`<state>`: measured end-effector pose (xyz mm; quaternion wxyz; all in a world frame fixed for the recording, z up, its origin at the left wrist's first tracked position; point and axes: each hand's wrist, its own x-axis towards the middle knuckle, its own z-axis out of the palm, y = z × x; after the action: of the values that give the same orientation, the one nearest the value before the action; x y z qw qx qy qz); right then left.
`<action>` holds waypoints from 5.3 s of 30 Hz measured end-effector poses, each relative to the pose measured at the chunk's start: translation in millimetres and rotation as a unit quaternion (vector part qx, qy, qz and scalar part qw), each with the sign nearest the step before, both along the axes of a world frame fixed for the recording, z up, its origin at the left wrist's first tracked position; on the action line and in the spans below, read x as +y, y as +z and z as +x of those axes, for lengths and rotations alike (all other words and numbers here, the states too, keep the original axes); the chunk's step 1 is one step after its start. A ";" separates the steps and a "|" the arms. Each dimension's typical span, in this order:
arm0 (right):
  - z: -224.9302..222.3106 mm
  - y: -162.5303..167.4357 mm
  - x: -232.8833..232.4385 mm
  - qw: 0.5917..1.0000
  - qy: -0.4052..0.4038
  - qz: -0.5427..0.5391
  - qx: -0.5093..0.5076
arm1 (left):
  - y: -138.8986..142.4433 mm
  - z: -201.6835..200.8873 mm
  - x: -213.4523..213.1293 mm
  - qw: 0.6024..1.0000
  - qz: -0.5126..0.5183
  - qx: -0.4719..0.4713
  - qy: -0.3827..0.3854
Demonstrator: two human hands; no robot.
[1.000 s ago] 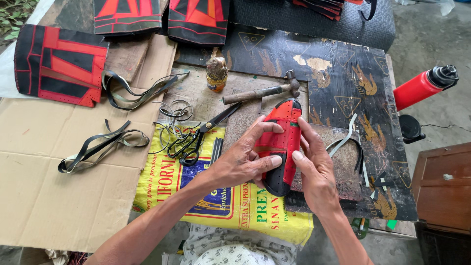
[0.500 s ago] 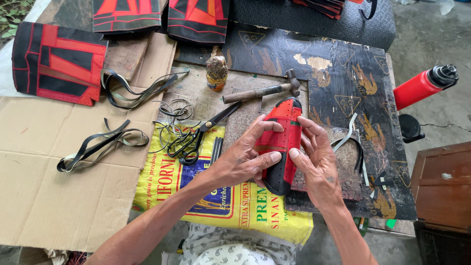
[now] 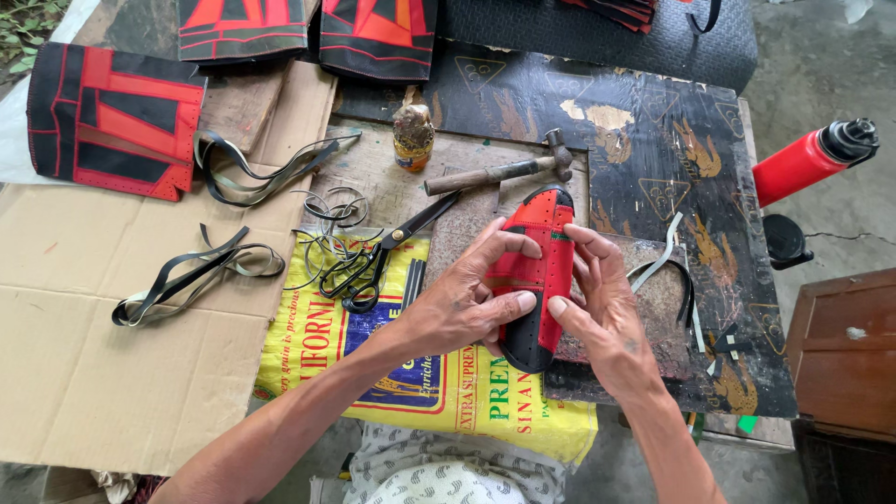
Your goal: The person trims excess material from a red and black leather shoe upper with scissors, folds and presses the edges by hand, and fits thin leather straps around the upper. They turn the upper partially inside out and work the interior seam by hand at the end.
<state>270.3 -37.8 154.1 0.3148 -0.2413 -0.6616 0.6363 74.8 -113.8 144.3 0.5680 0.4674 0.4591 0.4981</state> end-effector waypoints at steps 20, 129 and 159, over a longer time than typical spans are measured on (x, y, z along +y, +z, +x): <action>-3.5 -10.9 0.2 0.992 -0.060 0.083 -0.074 | 23.4 -5.3 2.1 0.956 0.113 0.270 -0.022; 12.2 74.6 1.5 0.891 -0.143 0.309 -0.300 | 33.6 2.8 -0.1 0.902 0.168 0.393 0.059; 20.7 33.3 35.5 0.960 -0.171 0.184 -0.123 | -51.8 -41.5 51.6 0.939 0.121 0.309 0.088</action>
<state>291.0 -2.3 187.4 0.3741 -0.3650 -0.7500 0.4054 33.3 -62.2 92.5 0.2919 0.6212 0.5875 0.4287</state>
